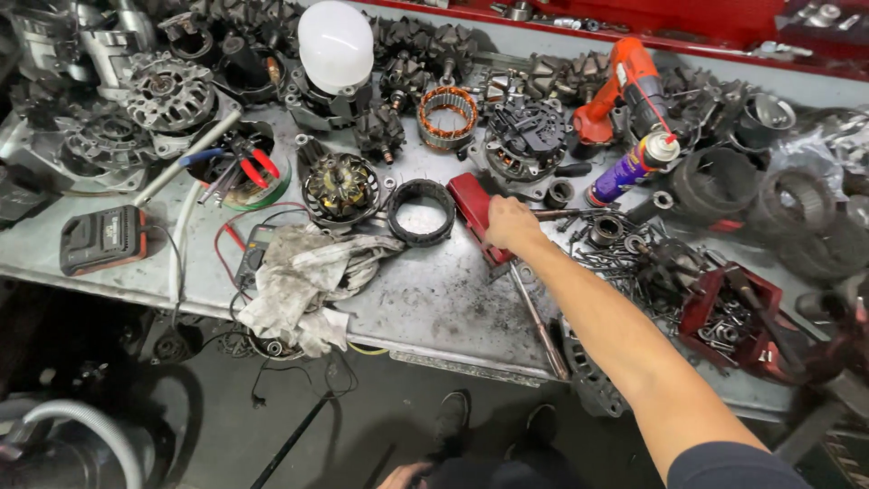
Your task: The person uses a hammer to tap a cylindrical metal component, then wipes it with a cloth. They walk to a bench grinder and grind the component's surface, rotating it to work on different sides.
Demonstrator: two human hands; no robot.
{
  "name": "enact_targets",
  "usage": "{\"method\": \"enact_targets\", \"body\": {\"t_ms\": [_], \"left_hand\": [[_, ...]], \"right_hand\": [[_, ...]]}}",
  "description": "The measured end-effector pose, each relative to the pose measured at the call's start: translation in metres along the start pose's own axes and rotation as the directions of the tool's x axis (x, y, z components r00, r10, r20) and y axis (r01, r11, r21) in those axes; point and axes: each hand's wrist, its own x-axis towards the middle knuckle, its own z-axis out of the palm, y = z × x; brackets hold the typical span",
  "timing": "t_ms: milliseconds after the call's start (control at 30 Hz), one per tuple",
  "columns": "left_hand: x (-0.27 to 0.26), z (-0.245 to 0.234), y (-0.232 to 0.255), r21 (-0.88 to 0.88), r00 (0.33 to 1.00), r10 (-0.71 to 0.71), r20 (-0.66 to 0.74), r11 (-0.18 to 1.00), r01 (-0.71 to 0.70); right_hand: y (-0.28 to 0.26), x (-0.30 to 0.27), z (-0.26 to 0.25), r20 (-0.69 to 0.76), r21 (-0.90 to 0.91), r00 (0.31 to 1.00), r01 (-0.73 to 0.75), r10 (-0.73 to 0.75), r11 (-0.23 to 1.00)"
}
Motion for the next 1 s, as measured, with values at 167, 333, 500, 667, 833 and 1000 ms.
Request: {"method": "enact_targets", "body": {"t_ms": [167,333,500,667,833,1000], "left_hand": [[0.065,-0.044,0.100,-0.061,1.000,-0.027,-0.004,0.998,0.027],[0.094,-0.065,0.123,-0.024,0.942,-0.186,0.280,0.979,0.201],[0.098,-0.061,0.125,-0.060,0.962,-0.068,0.264,0.994,0.087],[0.104,-0.069,0.138,-0.075,0.961,-0.055,0.270,0.994,0.078],[0.097,-0.068,0.129,-0.090,0.964,-0.064,0.256,0.992,0.090],[0.090,-0.058,0.109,-0.110,0.961,-0.035,0.276,0.992,0.067]], "right_hand": [[0.036,-0.001,-0.027,0.146,0.076,0.989,0.006,-0.017,0.997],[0.033,-0.033,-0.057,0.095,0.199,0.994,-0.080,0.062,0.977],[-0.011,-0.067,-0.047,-0.080,-0.567,0.946,0.217,-0.315,0.795],[0.023,-0.041,0.066,-0.276,-0.411,0.893,0.226,-0.357,0.883],[0.014,-0.043,0.065,-0.255,-0.135,0.961,0.075,-0.108,0.988],[0.005,-0.045,0.049,-0.306,-0.096,0.950,0.028,-0.056,0.995]]}}
